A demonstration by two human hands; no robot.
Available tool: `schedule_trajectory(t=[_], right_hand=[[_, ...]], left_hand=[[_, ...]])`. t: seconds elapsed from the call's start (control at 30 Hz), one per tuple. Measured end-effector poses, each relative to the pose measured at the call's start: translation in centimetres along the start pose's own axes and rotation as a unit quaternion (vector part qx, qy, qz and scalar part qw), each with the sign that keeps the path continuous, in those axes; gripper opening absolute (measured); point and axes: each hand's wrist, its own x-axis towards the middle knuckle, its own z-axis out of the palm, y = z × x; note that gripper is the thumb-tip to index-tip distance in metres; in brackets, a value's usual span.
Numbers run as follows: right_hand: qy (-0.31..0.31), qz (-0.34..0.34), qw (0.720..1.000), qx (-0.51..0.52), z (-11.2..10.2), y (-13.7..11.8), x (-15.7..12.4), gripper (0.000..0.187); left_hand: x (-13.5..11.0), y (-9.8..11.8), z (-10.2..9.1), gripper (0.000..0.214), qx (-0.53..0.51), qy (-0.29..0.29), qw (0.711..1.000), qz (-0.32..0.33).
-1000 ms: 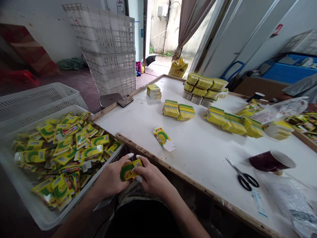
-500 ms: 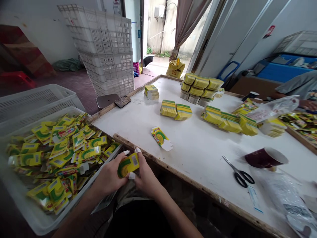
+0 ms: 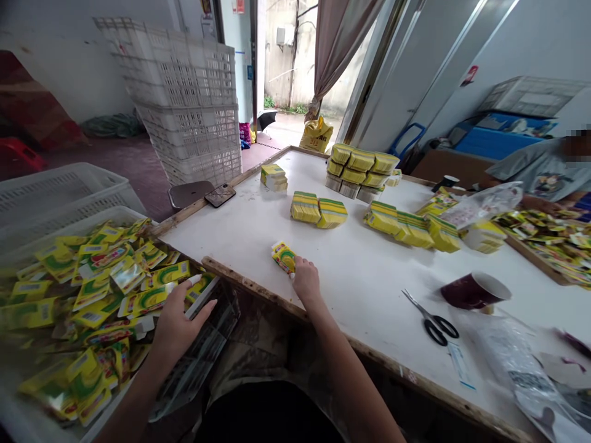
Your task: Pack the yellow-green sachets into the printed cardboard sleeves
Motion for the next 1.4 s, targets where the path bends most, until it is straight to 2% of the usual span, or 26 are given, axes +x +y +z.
schedule_trajectory(t=[0.17,0.27,0.47,0.53,0.6,0.67,0.73,0.77,0.83,0.93,1.0,1.07,1.13,1.2,1.27,1.3,1.33,1.4], right_hand=[[-0.018,-0.037,0.999,0.034,-0.4,0.9,-0.1,0.050],[-0.001,-0.039,0.997,0.072,0.1,1.1,-0.3,0.053],[0.030,-0.039,0.975,0.217,0.3,1.3,-0.6,0.045],[0.036,-0.044,0.959,0.276,-0.3,0.8,-1.3,0.043],[0.037,-0.055,0.942,0.330,-0.9,-0.7,-2.6,0.043],[0.020,-0.078,0.924,0.374,-1.2,-2.9,-4.7,0.043],[-0.033,-0.113,0.906,0.406,-1.1,-5.5,-7.0,0.040],[-0.089,-0.133,0.884,0.438,-0.9,-6.6,-8.1,0.042],[-0.127,-0.110,0.838,0.519,-0.4,-8.5,-9.8,0.038],[-0.163,-0.063,0.764,0.621,-0.2,-9.6,-10.9,0.035],[-0.207,-0.053,0.713,0.668,-0.5,-9.5,-10.9,0.041],[-0.258,-0.049,0.664,0.700,-0.9,-9.4,-10.8,0.048],[-0.296,-0.051,0.643,0.704,-1.0,-9.6,-10.9,0.050],[-0.303,-0.067,0.660,0.684,-0.4,-10.2,-11.5,0.047],[-0.276,-0.082,0.706,0.647,0.5,-11.0,-12.2,0.046],[-0.256,-0.084,0.730,0.628,0.9,-11.3,-12.5,0.048],[-0.240,-0.079,0.749,0.613,1.3,-11.6,-12.6,0.050],[-0.214,-0.062,0.773,0.595,1.6,-11.7,-12.3,0.048]], left_hand=[[-0.3,0.1,0.4,0.040,-0.052,-0.023,0.998,0.021],[-0.5,0.6,0.7,0.033,-0.085,-0.064,0.994,0.025],[-1.2,1.8,1.4,0.028,-0.189,-0.161,0.968,-0.032],[-1.6,2.2,2.1,0.031,-0.255,-0.194,0.944,-0.070],[-1.9,2.9,3.0,0.047,-0.357,-0.202,0.905,-0.116],[-2.0,3.9,3.8,0.066,-0.478,-0.152,0.849,-0.167],[-1.7,4.8,4.2,0.068,-0.577,-0.068,0.782,-0.226],[-1.5,5.2,4.2,0.066,-0.610,-0.030,0.753,-0.247],[-1.2,5.7,3.8,0.064,-0.641,0.022,0.721,-0.263],[-1.0,5.6,2.8,0.062,-0.634,0.072,0.734,-0.232],[-0.9,5.4,2.3,0.063,-0.622,0.100,0.744,-0.225],[-0.8,5.5,2.0,0.066,-0.617,0.104,0.745,-0.230],[-0.6,5.8,1.9,0.066,-0.628,0.090,0.735,-0.241],[-0.4,6.2,2.0,0.058,-0.652,0.079,0.712,-0.249],[-0.4,6.3,2.3,0.050,-0.671,0.084,0.689,-0.261],[-0.5,6.2,2.5,0.048,-0.669,0.085,0.688,-0.268],[-0.6,6.1,2.7,0.047,-0.653,0.083,0.703,-0.270],[-0.9,5.5,3.0,0.049,-0.590,0.064,0.763,-0.258]])
